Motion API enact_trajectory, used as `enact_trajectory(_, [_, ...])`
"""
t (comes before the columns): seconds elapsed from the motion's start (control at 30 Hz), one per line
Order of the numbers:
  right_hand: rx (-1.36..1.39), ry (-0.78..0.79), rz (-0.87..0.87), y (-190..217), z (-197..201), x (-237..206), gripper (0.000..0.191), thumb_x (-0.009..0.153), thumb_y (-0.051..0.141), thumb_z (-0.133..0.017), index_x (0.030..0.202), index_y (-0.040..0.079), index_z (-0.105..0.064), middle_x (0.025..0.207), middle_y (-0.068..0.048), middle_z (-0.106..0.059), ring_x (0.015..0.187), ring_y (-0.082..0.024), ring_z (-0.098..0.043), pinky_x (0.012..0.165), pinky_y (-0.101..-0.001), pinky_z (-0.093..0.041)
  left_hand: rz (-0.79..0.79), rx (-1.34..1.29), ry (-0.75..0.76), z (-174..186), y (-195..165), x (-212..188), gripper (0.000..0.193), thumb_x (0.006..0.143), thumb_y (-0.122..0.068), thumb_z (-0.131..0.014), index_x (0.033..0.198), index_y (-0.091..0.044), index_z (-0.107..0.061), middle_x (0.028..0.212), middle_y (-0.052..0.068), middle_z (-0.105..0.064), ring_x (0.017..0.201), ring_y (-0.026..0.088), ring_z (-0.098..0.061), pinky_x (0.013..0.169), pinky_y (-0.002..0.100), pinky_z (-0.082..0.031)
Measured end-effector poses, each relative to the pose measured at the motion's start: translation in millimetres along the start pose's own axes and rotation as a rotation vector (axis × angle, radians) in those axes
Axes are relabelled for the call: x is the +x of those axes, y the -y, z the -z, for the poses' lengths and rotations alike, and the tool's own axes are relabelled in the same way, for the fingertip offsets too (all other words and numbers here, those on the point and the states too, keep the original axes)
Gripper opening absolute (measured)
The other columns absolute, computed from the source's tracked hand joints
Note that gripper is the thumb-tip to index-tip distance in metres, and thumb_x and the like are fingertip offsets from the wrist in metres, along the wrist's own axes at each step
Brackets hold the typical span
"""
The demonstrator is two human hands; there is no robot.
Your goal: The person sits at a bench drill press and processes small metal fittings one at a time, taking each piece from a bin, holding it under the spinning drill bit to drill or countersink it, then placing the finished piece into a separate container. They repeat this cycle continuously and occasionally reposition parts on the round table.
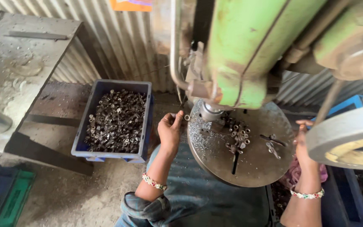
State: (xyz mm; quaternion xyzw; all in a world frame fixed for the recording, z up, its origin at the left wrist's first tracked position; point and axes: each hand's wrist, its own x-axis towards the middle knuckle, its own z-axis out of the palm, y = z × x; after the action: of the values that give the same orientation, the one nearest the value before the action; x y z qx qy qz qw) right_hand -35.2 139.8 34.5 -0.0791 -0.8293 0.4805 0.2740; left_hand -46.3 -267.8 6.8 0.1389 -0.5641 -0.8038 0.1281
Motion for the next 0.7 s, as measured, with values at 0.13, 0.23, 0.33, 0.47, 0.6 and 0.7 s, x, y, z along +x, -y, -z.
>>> enact_trajectory(0.13, [0.172, 0.082, 0.118, -26, 3, 13, 0.008, 0.114, 0.009, -0.056, 0.115, 0.006, -0.064, 0.081, 0.001, -0.053, 0.056, -0.006, -0.047, 0.051, -0.0241, -0.037, 0.027, 0.070, -0.027, -15, 13, 3, 0.028, 0.093, -0.022, -0.077, 0.081, 0.001, -0.067, 0.070, 0.003, -0.067, 0.059, 0.008, -0.056, 0.056, 0.026, -0.047])
enact_trajectory(0.23, [0.175, 0.030, 0.010, -27, -2, 17, 0.009, 0.110, 0.008, -0.057, 0.113, 0.007, -0.065, 0.080, 0.002, -0.055, 0.053, -0.006, -0.048, 0.049, -0.0244, -0.038, 0.053, 0.009, -0.006, -20, 17, 10, 0.027, 0.091, -0.021, -0.079, 0.081, 0.001, -0.069, 0.072, 0.003, -0.068, 0.061, 0.008, -0.057, 0.056, 0.026, -0.047])
enact_trajectory(0.33, [0.047, -0.003, -0.036, -23, -1, 9, 0.009, 0.113, 0.008, -0.055, 0.115, 0.007, -0.064, 0.076, 0.002, -0.054, 0.055, -0.006, -0.048, 0.050, -0.0248, -0.038, 0.150, -0.034, 0.048, -23, 17, 16, 0.026, 0.089, -0.020, -0.080, 0.079, 0.001, -0.068, 0.071, 0.005, -0.070, 0.060, 0.011, -0.061, 0.056, 0.027, -0.050])
enact_trajectory(0.47, [0.120, 0.004, 0.018, 12, 0, -2, 0.011, 0.112, 0.003, -0.055, 0.118, 0.006, -0.064, 0.076, 0.001, -0.057, 0.062, -0.005, -0.053, 0.056, -0.0238, -0.041, 0.165, 0.075, 0.089, -25, 19, 19, 0.031, 0.089, -0.022, -0.080, 0.076, 0.002, -0.065, 0.069, 0.006, -0.068, 0.058, 0.013, -0.062, 0.054, 0.028, -0.050])
enact_trajectory(0.6, [-0.066, -0.080, 0.100, 35, -19, 16, 0.014, 0.108, -0.003, -0.056, 0.109, 0.002, -0.069, 0.072, -0.003, -0.058, 0.064, -0.007, -0.057, 0.058, -0.0265, -0.044, 0.219, -0.069, 0.165, -24, 23, 18, 0.025, 0.089, -0.020, -0.080, 0.076, -0.002, -0.067, 0.070, 0.004, -0.068, 0.059, 0.011, -0.063, 0.055, 0.027, -0.050])
enact_trajectory(0.7, [0.116, -0.082, 0.175, 35, -49, 59, 0.014, 0.109, -0.002, -0.055, 0.110, 0.001, -0.069, 0.079, -0.003, -0.059, 0.067, -0.010, -0.059, 0.062, -0.0284, -0.046, 0.236, -0.074, 0.162, -22, 24, 17, 0.027, 0.089, -0.020, -0.080, 0.075, -0.002, -0.066, 0.068, 0.005, -0.068, 0.057, 0.012, -0.062, 0.054, 0.027, -0.050])
